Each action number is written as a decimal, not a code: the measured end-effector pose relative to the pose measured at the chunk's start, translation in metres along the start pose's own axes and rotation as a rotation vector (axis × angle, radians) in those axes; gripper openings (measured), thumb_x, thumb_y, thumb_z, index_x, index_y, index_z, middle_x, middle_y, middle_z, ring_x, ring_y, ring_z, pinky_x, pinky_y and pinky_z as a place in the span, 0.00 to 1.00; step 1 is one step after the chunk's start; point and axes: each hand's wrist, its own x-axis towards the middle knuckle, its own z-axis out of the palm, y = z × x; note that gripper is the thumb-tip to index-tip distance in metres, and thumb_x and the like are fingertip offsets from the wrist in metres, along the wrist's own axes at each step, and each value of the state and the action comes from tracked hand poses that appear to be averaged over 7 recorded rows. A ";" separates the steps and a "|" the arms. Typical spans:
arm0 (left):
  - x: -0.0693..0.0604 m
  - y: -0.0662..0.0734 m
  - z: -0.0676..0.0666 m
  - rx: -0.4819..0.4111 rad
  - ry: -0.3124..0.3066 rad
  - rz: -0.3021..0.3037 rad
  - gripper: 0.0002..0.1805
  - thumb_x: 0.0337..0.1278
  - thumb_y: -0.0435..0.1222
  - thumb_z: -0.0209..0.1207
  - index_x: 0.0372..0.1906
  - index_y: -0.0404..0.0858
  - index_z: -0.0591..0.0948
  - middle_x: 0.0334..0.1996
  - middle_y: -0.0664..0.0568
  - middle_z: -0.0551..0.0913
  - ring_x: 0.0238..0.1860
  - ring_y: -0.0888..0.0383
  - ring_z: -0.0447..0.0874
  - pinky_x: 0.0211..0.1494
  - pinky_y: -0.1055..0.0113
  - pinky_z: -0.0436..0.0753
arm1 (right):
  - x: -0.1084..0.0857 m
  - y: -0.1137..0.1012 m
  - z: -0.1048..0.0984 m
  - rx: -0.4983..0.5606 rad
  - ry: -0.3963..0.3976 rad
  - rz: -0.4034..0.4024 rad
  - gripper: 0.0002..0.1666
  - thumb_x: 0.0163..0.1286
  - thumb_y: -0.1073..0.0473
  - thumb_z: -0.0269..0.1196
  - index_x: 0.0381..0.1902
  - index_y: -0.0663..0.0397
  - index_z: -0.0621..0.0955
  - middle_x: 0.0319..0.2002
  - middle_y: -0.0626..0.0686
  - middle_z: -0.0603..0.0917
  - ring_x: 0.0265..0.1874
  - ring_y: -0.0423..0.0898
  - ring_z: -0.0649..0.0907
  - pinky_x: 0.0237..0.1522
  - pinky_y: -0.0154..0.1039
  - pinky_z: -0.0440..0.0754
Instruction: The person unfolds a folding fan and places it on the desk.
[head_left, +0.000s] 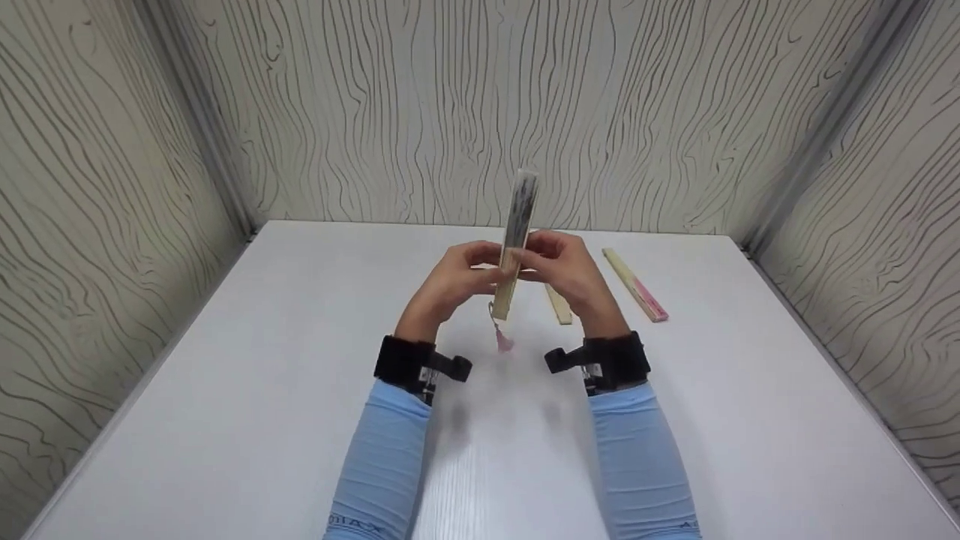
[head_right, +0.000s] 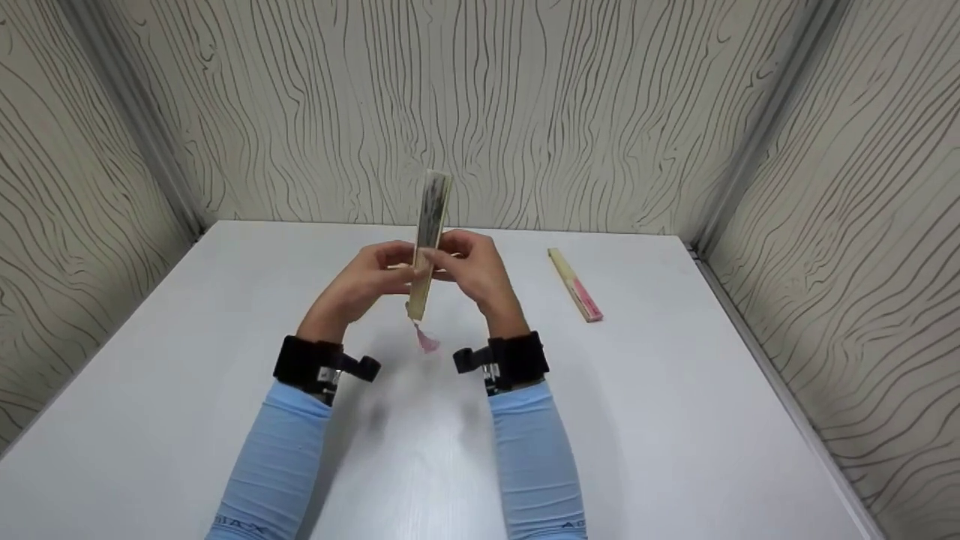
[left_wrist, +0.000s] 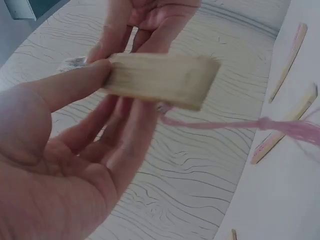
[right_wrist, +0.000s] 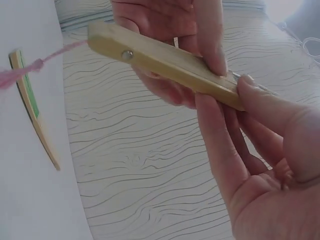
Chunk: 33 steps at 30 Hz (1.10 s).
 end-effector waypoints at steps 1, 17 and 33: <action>-0.001 -0.002 0.002 0.010 0.003 0.020 0.22 0.73 0.36 0.68 0.67 0.37 0.83 0.64 0.40 0.85 0.65 0.43 0.88 0.64 0.53 0.92 | 0.000 0.001 0.000 0.017 0.010 -0.006 0.16 0.77 0.62 0.70 0.57 0.67 0.86 0.42 0.47 0.92 0.45 0.42 0.92 0.56 0.44 0.94; -0.008 0.003 0.008 -0.022 0.218 0.112 0.15 0.70 0.32 0.71 0.59 0.35 0.89 0.52 0.40 0.93 0.53 0.50 0.95 0.55 0.59 0.95 | -0.003 0.008 -0.001 0.099 -0.040 -0.078 0.20 0.74 0.67 0.71 0.61 0.70 0.85 0.44 0.44 0.93 0.48 0.41 0.92 0.58 0.38 0.93; -0.007 0.001 0.005 -0.024 0.244 0.091 0.16 0.74 0.36 0.68 0.61 0.37 0.89 0.55 0.42 0.93 0.57 0.50 0.94 0.61 0.59 0.93 | -0.002 0.008 0.014 0.139 0.057 -0.048 0.18 0.73 0.65 0.73 0.58 0.67 0.88 0.41 0.45 0.93 0.43 0.41 0.92 0.54 0.39 0.94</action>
